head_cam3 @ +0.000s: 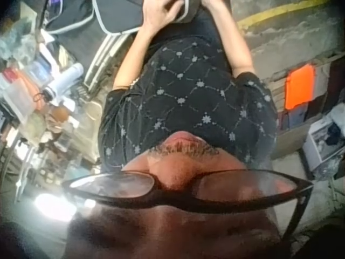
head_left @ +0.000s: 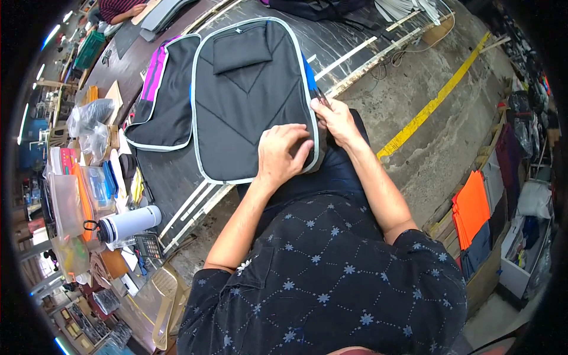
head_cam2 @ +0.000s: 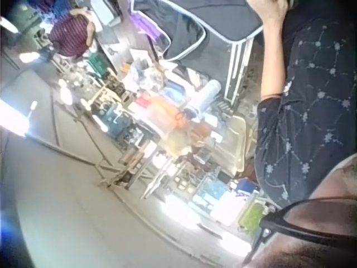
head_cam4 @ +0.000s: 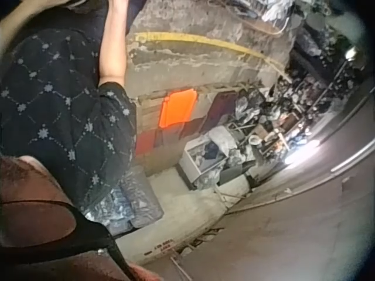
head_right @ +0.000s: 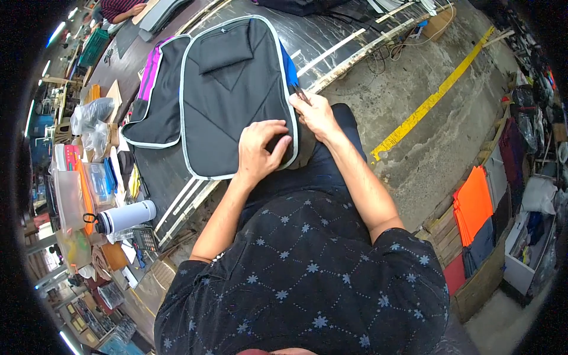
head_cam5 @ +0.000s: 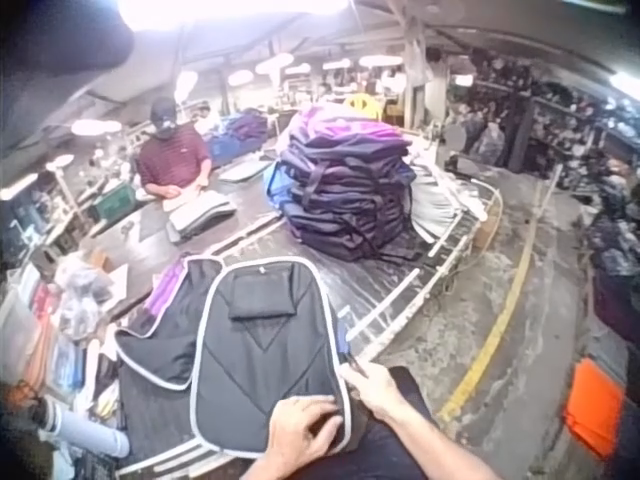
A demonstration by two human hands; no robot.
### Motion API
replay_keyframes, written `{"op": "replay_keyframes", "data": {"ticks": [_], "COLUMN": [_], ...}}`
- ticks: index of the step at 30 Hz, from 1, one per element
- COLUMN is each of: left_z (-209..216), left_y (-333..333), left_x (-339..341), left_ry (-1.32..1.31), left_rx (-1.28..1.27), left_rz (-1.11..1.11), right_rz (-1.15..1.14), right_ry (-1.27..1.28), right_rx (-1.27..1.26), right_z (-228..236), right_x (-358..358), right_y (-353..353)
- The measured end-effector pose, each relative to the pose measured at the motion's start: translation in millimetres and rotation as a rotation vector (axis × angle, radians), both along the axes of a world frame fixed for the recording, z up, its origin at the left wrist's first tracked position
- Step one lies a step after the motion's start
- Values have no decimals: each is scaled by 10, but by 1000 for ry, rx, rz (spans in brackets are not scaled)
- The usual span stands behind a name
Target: Inspecting and trimming loose threads from backpack components using snips.
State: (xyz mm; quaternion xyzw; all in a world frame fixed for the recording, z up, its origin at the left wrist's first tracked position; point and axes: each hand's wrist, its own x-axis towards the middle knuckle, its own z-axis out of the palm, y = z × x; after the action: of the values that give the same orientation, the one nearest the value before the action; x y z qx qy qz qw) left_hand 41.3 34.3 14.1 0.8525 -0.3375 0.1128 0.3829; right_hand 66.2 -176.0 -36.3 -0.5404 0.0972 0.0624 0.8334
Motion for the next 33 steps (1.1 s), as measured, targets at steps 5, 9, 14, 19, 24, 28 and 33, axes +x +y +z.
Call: {"op": "replay_keyframes", "data": {"ticks": [5,9,14,19,24,28,33], "left_z": [70,41,-44,-142,-197,-234,-267], "left_y": [-206,-311,-398,-394,-384,-397,-411], "left_x": [159,265,345,432,406,397,384], "left_ry": [161,12,14,319,424,422,390], "left_rx": [-152,-29,-80,-289,-356,-412,-425], "left_rz": [210,249,300,340,309,314,313], "right_rz": [-23,-22,-22,-41,-80,-257,-202], "right_ry": [23,-10,-37,-34,-139,-332,-574], "right_rx": [49,35,-82,-114,-280,-911,-1248], "right_z": [18,1,-26,-56,14,387,659], "right_x": [-196,-211,-226,-232,-232,-392,-454], "right_y": [51,39,0,9,39,-13,-26]}}
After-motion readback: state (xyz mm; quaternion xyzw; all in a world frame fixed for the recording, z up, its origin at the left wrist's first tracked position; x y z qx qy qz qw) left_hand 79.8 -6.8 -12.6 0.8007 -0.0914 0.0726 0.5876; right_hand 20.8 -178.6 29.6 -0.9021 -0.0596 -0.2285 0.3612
